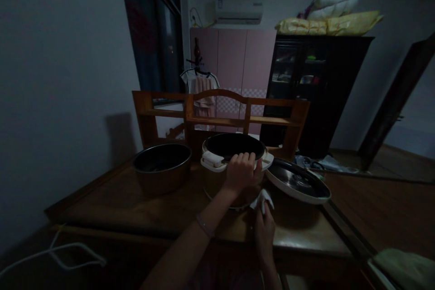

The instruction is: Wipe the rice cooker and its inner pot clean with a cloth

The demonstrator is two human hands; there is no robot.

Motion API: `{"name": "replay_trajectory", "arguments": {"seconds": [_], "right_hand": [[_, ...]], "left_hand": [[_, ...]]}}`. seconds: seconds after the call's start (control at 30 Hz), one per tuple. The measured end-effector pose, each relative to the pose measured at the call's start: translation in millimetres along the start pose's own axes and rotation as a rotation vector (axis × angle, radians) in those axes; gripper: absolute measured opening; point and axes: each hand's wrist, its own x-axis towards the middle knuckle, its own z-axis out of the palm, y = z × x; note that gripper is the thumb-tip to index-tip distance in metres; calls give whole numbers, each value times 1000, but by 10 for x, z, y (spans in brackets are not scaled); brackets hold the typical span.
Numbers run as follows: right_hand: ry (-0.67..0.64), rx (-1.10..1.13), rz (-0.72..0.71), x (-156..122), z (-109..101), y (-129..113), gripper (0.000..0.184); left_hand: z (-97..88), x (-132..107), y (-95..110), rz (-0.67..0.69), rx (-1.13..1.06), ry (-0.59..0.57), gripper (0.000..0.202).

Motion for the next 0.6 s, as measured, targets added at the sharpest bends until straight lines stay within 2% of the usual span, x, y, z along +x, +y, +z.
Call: {"name": "replay_trajectory", "arguments": {"seconds": [0.13, 0.3, 0.4, 0.5, 0.6], "right_hand": [[3, 41, 80, -21, -75, 16, 70], [-22, 70, 137, -22, -98, -13, 70], [14, 59, 174, -4, -113, -15, 74], [62, 38, 209, 8, -130, 8, 75], [97, -64, 194, -24, -124, 78, 72]], "left_hand": [[-6, 3, 7, -5, 22, -8, 34], [-21, 5, -15, -19, 15, -65, 33], [-48, 25, 1, -24, -13, -109, 39], [-194, -1, 64, -5, -41, -114, 42], [-503, -212, 6, 75, -58, -23, 49]]}}
